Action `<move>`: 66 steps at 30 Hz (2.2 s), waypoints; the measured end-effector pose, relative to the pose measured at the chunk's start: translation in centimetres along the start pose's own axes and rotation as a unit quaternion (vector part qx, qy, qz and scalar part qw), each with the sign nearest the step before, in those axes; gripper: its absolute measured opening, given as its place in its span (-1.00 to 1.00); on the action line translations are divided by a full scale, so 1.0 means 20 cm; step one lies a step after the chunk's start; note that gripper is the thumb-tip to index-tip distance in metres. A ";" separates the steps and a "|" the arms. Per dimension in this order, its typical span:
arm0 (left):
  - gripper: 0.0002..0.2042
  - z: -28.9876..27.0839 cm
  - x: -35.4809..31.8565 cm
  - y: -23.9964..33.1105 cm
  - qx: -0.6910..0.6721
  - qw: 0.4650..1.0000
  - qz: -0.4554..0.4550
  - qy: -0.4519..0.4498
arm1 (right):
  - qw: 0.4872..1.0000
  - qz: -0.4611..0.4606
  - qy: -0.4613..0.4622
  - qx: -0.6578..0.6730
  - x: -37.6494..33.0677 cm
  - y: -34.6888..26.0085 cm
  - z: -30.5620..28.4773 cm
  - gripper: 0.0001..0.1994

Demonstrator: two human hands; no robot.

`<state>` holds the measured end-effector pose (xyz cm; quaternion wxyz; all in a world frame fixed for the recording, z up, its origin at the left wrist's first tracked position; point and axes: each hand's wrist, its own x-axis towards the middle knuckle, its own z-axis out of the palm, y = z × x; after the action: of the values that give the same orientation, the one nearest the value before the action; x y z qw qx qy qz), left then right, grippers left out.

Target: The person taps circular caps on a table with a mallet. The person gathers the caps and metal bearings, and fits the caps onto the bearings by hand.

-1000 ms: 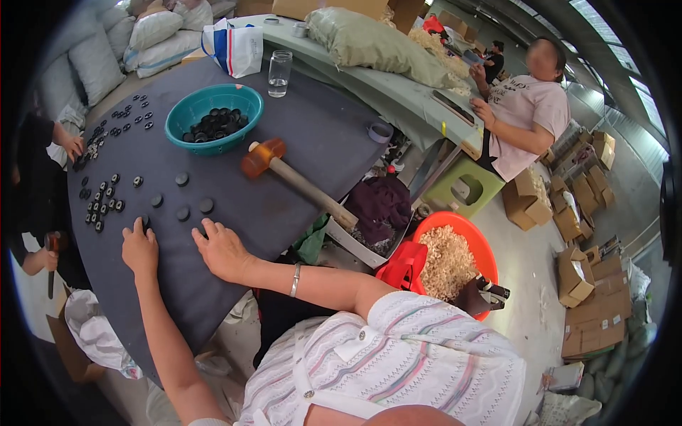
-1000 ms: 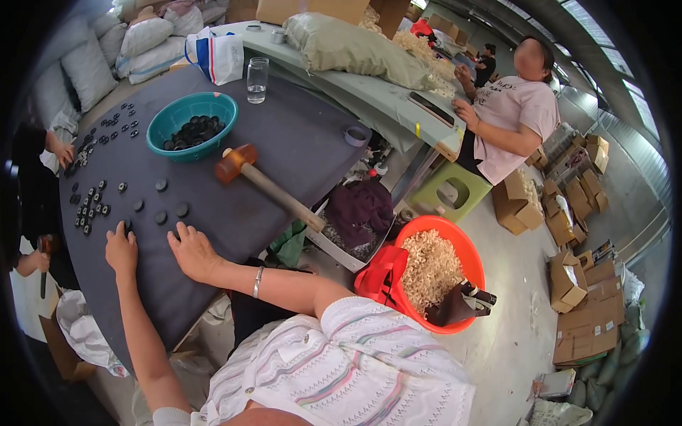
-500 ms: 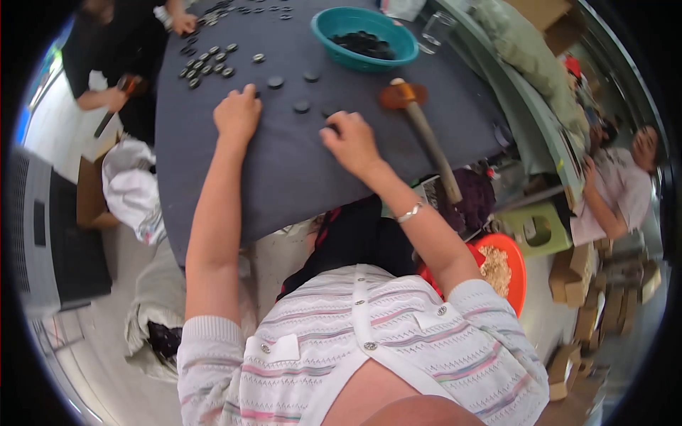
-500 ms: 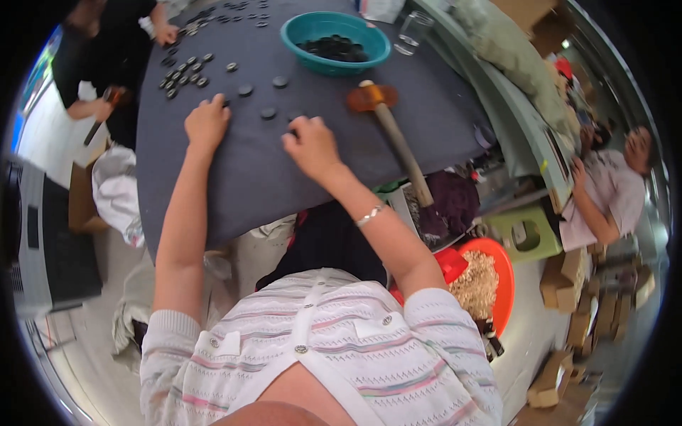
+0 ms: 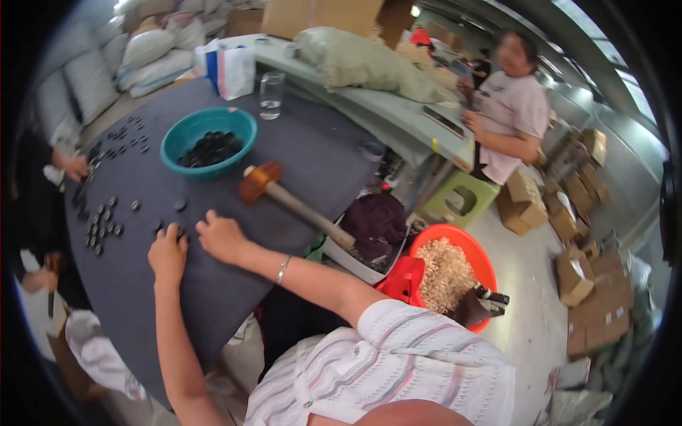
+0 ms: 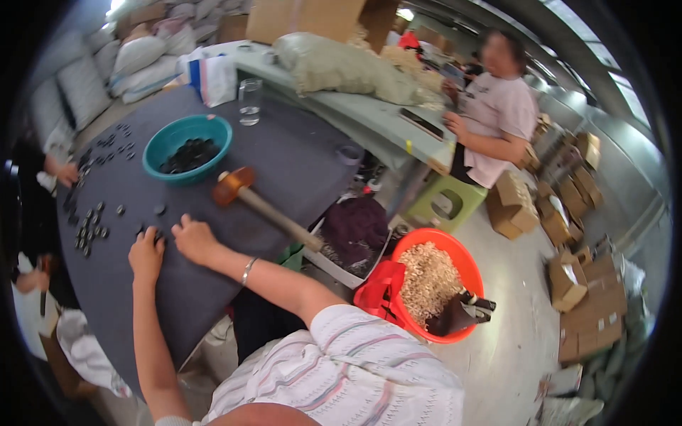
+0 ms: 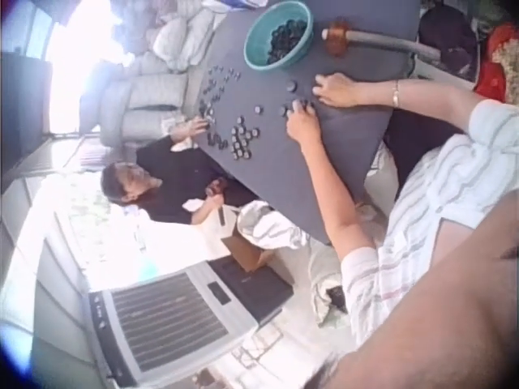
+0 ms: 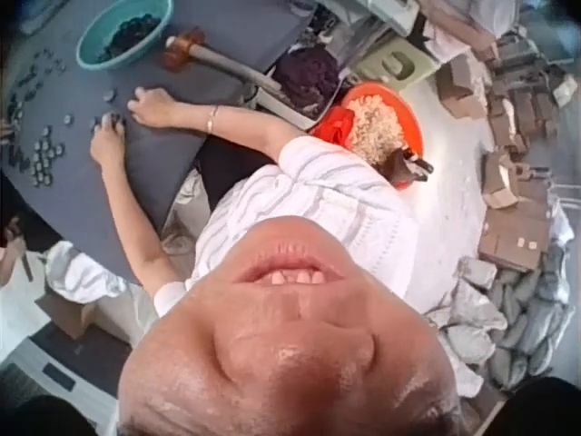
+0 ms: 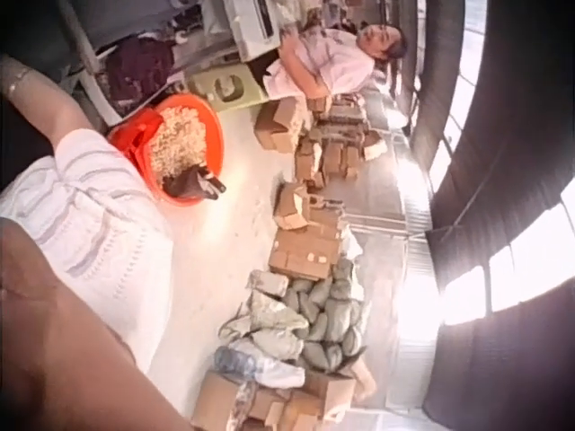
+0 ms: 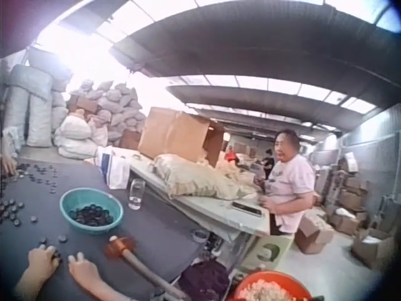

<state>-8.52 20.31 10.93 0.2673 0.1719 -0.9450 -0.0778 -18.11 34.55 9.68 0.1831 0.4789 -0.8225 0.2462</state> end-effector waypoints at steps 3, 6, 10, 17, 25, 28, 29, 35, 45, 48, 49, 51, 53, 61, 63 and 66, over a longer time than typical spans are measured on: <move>-0.74 0.01 0.00 0.01 -0.001 0.999 0.045 0.000 | 0.999 0.012 -0.003 0.041 0.00 0.01 0.01 -0.81; -0.76 0.04 0.00 0.03 0.009 0.997 0.078 0.003 | 0.999 0.015 -0.001 0.037 0.00 0.02 0.03 -0.80; -0.79 0.04 -0.01 0.05 0.018 0.995 0.097 0.019 | 0.999 0.022 0.006 0.048 -0.01 0.01 0.03 -0.79; -0.82 0.08 0.02 -0.05 -0.078 0.996 0.037 0.033 | 0.999 0.027 0.003 0.040 -0.01 0.01 0.00 -0.79; -0.73 -0.01 0.04 -0.28 -0.815 0.482 -0.322 0.011 | 0.991 0.084 0.072 0.074 0.00 0.02 0.02 -0.81; -0.65 -0.07 0.00 -0.34 -0.872 0.388 -0.291 0.060 | 0.954 0.106 0.151 0.238 0.03 0.06 0.02 -0.77; -0.62 -0.09 -0.01 -0.36 -0.889 0.367 -0.269 0.052 | 0.942 0.118 0.165 0.267 0.07 0.08 0.02 -0.75; -0.74 -0.11 0.07 -0.42 -0.727 0.549 -0.385 0.146 | 0.940 0.156 0.009 0.305 0.33 0.10 0.12 -0.76; -0.77 0.02 0.11 -0.40 -0.168 0.945 -0.241 0.140 | 0.999 -0.011 -0.034 0.001 0.43 0.00 0.26 -0.79; -0.77 0.05 0.17 -0.36 -0.121 0.967 -0.165 0.152 | 1.000 0.003 -0.028 0.011 0.42 0.02 0.25 -0.76; -0.77 0.06 0.20 -0.35 -0.115 0.973 -0.141 0.141 | 0.999 0.010 -0.030 0.012 0.42 0.02 0.25 -0.74; -0.76 0.08 0.22 -0.30 -0.075 0.986 -0.112 0.099 | 0.999 0.022 -0.038 0.011 0.42 0.02 0.25 -0.70; -0.75 0.10 0.23 -0.27 -0.006 0.994 -0.098 0.045 | 0.999 0.021 -0.039 0.011 0.43 0.02 0.26 -0.69; -0.76 -0.03 0.13 -0.27 -0.624 0.717 -0.309 0.032 | 0.965 0.085 0.024 0.248 0.40 0.06 0.19 -0.67; -0.76 -0.08 0.04 -0.20 -0.797 0.486 -0.356 0.029 | 0.805 0.259 -0.004 0.533 0.40 0.04 0.12 -0.68; -0.74 -0.13 -0.12 -0.04 -0.852 0.365 -0.373 0.045 | 0.736 0.168 0.008 0.656 0.31 -0.09 0.01 -0.73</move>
<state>-5.04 20.34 11.71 0.2574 0.1905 -0.2030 -0.9253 -19.50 29.37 13.26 -0.2138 0.3327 -0.5230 0.7550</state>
